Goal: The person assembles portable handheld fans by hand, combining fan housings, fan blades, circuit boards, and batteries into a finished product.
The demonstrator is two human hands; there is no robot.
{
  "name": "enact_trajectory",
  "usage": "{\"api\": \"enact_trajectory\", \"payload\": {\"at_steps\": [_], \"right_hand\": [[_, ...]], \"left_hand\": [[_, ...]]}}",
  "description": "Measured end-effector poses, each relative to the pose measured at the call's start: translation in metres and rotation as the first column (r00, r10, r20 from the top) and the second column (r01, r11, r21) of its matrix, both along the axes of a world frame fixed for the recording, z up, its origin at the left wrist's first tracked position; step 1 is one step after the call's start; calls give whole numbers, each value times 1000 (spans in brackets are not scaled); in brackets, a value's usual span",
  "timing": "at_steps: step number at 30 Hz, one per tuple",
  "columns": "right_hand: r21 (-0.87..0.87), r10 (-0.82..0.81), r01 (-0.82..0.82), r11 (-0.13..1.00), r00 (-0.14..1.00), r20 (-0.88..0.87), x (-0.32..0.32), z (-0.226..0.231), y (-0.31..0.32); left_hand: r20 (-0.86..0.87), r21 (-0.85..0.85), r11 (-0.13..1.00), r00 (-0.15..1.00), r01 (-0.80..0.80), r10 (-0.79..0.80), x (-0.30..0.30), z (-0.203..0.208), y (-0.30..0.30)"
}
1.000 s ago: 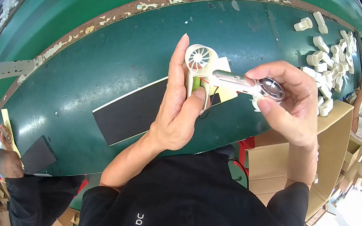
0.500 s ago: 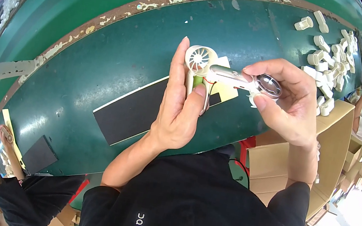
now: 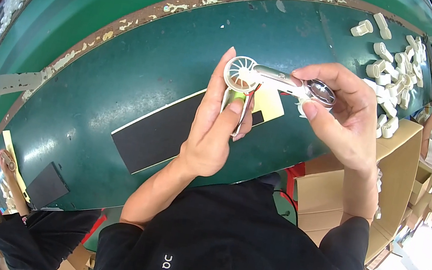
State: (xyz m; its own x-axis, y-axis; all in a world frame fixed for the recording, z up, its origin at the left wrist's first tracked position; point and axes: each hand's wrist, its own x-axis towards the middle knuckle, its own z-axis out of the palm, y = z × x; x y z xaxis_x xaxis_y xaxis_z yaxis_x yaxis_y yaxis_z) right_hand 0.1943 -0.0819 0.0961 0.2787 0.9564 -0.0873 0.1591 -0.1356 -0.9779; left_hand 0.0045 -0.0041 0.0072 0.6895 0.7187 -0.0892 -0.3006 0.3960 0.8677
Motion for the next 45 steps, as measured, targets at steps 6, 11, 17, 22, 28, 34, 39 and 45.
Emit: {"api": "enact_trajectory", "payload": {"at_steps": [6, 11, 17, 22, 28, 34, 39, 45], "right_hand": [[-21, 15, -14, 1000, 1000, 11, 2, 2, 1], [-10, 18, -18, 1000, 1000, 10, 2, 0, 2], [51, 14, -17, 999, 998, 58, 1, 0, 4], [57, 24, -31, 998, 992, 122, 0, -2, 6], [46, 69, -78, 996, 985, 158, 7, -11, 5], [6, 248, -257, 966, 940, 235, 5, -12, 8], [98, 287, -335, 937, 900, 328, 0, -17, 12], [32, 268, -290, 956, 916, 300, 1, -29, 13]], "left_hand": [[242, -177, 969, 962, 174, -129, -8, -6, 6], [112, -78, 979, 978, 187, -178, -11, -3, 0], [62, -75, 968, 970, 240, -236, -14, 9, 3], [125, 86, 975, 969, 206, -215, -14, -5, 0], [21, 21, 973, 973, 229, -229, -18, 6, 3], [-1, 87, 972, 976, 218, -219, -18, -4, 2], [-75, 181, 949, 966, 259, -249, -19, -2, 5], [-17, 234, 921, 948, 311, -316, -18, -1, 6]]}}
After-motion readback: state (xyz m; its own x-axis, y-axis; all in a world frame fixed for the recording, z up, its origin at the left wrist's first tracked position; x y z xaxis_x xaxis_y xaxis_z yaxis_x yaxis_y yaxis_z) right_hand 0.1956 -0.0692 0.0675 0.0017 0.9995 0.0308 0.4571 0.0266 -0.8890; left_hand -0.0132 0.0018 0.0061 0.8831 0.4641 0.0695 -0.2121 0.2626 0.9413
